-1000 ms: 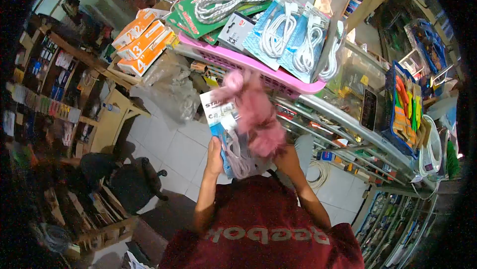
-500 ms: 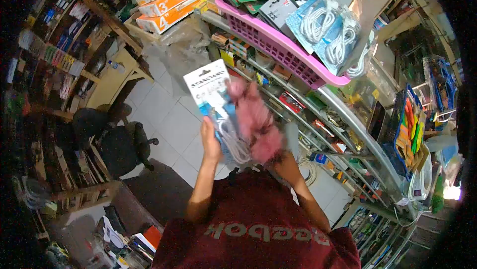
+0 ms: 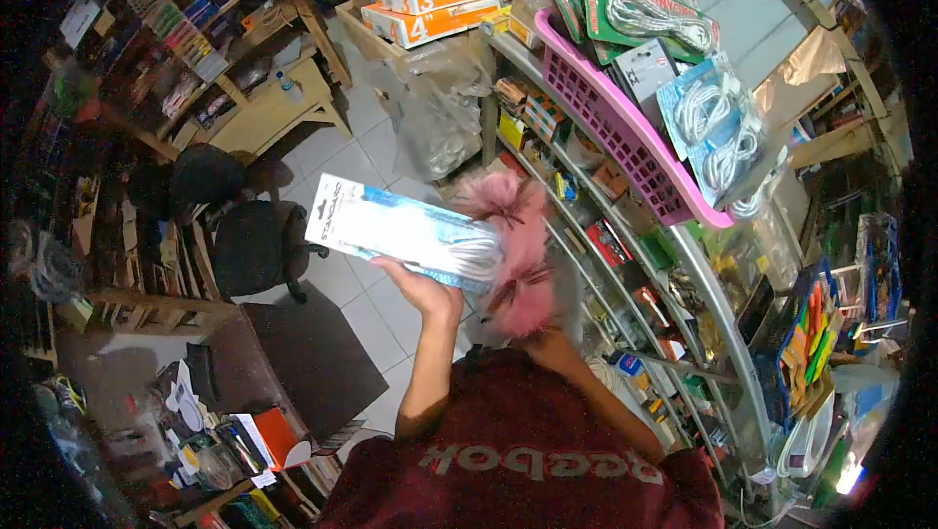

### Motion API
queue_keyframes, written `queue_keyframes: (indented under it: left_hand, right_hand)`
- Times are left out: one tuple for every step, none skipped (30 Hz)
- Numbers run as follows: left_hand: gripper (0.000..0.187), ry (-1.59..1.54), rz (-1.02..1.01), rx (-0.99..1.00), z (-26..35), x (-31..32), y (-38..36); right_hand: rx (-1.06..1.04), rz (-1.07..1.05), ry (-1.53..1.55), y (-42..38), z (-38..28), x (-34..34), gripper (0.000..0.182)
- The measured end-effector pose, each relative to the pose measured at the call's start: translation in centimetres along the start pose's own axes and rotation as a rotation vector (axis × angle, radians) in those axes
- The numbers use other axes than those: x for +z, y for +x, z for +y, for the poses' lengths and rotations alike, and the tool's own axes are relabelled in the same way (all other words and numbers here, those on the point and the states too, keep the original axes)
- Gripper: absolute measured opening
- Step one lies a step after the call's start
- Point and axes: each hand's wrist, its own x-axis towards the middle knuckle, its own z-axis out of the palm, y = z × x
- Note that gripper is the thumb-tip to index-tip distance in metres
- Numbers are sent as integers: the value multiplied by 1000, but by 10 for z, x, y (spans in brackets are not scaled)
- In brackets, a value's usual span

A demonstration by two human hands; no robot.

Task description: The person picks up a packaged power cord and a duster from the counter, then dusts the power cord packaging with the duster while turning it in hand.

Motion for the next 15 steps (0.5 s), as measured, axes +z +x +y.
queue_keyframes:
  left_hand:
    - [71,-2,11,23,3,-1,1]
    - [73,-4,26,49,7,-3,3]
    - [74,-5,45,77,13,-5,4]
    - [76,-3,63,106,18,-7,4]
    - [76,32,105,139,24,-4,3]
    - [76,21,113,153,27,-7,3]
    - [76,8,120,166,29,-10,4]
    - [75,-6,127,180,32,-14,4]
    - [73,-25,117,178,35,-18,4]
    - [72,-43,110,180,39,-23,3]
    - [70,-60,103,184,44,-29,4]
    - [68,-34,94,143,52,-34,5]
    - [66,-6,85,101,61,-41,6]
    - [64,24,76,56,68,-47,6]
    - [59,59,44,75,71,-55,8]
  right_hand:
    - [16,-35,56,3,-1,2,36]
    - [33,-66,110,6,-3,0,36]
    - [31,-85,144,9,-3,-3,36]
    - [30,-103,176,11,-3,-7,36]
    - [32,-122,212,13,-3,-12,36]
    - [23,-127,232,14,-3,-16,36]
    - [10,-137,255,14,-3,-21,37]
    - [-7,-141,282,13,-4,-26,37]
    - [2,-154,282,13,-4,-30,37]
    - [20,-171,275,13,-2,-34,37]
    - [39,-187,262,13,0,-37,37]
    - [94,-215,237,15,10,-35,38]
    - [149,-244,211,18,19,-33,39]
    - [205,-271,186,21,30,-27,39]
    - [118,-288,122,27,41,-17,39]
